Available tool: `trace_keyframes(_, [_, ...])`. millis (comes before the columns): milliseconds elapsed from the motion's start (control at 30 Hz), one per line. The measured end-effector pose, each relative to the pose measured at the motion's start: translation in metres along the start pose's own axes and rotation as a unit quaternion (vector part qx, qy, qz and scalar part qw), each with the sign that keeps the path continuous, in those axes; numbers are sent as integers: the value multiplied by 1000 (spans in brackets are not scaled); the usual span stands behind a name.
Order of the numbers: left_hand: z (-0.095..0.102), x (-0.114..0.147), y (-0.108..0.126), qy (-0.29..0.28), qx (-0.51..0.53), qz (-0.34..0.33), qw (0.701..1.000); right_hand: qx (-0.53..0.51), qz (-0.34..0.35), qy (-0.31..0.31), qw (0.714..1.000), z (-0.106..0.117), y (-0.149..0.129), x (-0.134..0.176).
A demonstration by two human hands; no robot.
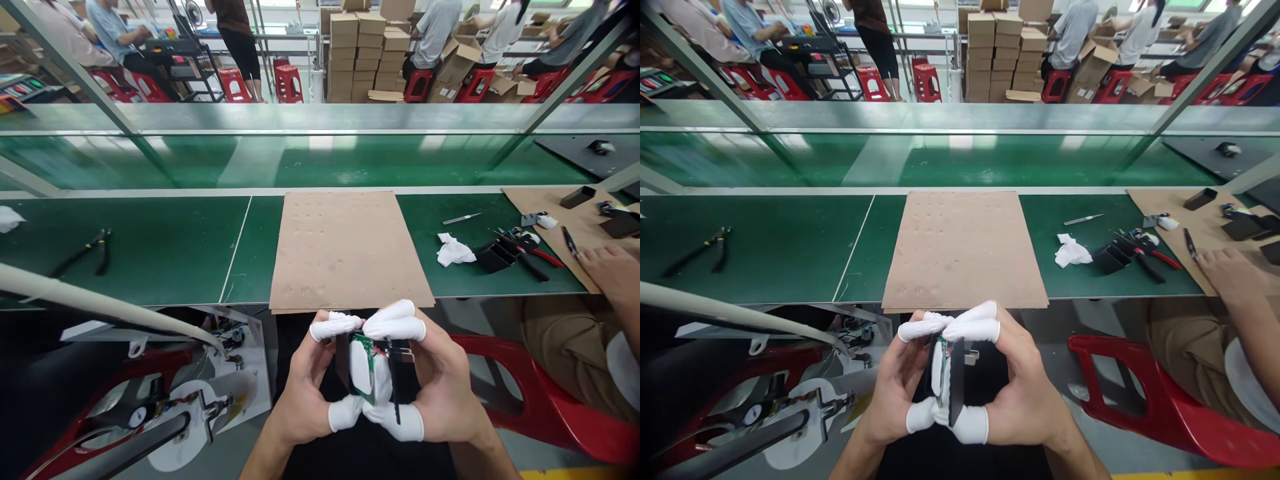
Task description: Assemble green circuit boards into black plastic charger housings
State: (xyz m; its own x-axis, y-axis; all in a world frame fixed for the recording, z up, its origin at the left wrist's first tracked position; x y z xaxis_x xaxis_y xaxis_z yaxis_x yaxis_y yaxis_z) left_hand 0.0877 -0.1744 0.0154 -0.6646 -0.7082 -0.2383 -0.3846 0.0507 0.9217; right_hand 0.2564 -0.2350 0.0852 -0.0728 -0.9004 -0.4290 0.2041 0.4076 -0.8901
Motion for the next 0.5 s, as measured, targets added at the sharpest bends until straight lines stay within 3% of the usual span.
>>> trace_keyframes(200, [-1, -4, -1, -2, -1, 1, 1000, 13, 1, -8, 1000, -1, -3, 0])
trace_keyframes(400, [-1, -5, -4, -9, -2, 23, 1000, -3, 50, 66, 997, 10, -15, 2])
trace_keyframes(500, [-2, -5, -5, -17, 10, 16, 1000, -21, 37, 56, 998, 13, -15, 2])
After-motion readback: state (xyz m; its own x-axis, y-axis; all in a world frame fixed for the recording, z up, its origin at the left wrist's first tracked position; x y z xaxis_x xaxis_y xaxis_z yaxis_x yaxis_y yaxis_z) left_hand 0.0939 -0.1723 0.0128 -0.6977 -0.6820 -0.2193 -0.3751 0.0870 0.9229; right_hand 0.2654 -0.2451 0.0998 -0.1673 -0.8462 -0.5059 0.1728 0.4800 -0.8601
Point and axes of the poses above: each hand's wrist, its own x-axis away from the middle knuckle, its own z-axis out of the back of the hand, y = z × x, the point moved 5 cm from there along -x, towards the middle knuckle, and after that the axes turned 3 degrees about -y, right-handed, at the moved point
